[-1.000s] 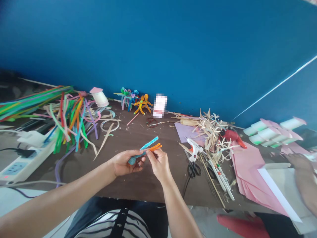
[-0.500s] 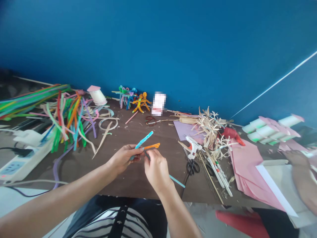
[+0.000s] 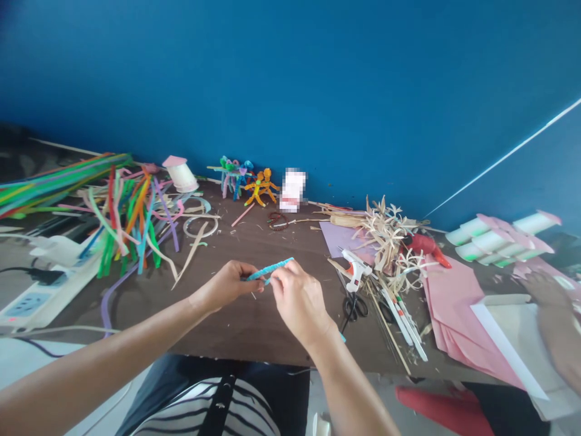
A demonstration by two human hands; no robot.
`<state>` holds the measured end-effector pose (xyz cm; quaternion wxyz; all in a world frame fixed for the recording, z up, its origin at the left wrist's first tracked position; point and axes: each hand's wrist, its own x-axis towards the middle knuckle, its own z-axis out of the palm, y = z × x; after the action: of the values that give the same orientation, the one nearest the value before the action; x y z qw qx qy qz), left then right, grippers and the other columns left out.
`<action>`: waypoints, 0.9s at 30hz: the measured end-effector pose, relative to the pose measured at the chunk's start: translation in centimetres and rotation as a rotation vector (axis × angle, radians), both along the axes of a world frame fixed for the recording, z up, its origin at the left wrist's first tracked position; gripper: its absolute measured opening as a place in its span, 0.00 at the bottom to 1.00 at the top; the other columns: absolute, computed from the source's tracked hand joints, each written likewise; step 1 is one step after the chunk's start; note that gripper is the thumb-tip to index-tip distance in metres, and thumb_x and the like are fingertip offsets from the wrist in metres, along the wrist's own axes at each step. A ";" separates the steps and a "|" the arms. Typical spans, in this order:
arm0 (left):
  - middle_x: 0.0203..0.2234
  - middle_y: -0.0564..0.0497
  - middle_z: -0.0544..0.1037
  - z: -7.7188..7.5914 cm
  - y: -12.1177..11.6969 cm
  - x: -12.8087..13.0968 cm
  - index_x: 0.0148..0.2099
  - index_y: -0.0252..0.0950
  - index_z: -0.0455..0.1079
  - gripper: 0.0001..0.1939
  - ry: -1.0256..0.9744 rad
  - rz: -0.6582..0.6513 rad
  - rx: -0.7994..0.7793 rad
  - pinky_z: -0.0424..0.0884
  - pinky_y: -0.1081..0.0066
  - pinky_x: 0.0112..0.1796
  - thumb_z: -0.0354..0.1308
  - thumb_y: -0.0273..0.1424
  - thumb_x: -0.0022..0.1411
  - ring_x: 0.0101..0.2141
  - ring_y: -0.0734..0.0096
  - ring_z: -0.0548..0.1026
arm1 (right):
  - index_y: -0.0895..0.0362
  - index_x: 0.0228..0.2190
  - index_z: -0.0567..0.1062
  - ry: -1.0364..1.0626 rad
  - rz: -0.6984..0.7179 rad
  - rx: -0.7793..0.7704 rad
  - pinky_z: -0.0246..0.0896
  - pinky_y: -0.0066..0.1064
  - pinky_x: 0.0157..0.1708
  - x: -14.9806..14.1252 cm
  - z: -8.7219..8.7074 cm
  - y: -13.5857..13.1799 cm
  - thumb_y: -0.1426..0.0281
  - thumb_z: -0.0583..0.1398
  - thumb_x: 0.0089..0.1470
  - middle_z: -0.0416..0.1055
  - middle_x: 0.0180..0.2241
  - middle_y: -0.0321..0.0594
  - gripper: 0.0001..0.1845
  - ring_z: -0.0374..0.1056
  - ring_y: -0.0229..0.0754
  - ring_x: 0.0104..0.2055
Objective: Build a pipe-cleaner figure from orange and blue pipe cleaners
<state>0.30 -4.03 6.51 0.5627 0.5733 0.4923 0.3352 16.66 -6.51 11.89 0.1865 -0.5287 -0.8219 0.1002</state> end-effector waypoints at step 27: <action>0.16 0.56 0.69 -0.3 0.4 -0.3 0.24 0.32 0.71 0.07 0.112 0.097 0.105 0.56 0.77 0.25 0.57 0.31 0.46 0.22 0.77 0.63 | 0.56 0.26 0.71 0.047 -0.063 -0.077 0.49 0.25 0.24 -0.5 -2.5 -1.0 0.72 0.52 0.52 0.69 0.21 0.36 0.08 0.63 0.36 0.22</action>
<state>0.03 -3.61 6.25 0.4866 0.5954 0.5320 0.3547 16.20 -7.47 9.38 0.1881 -0.5587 -0.7958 0.1383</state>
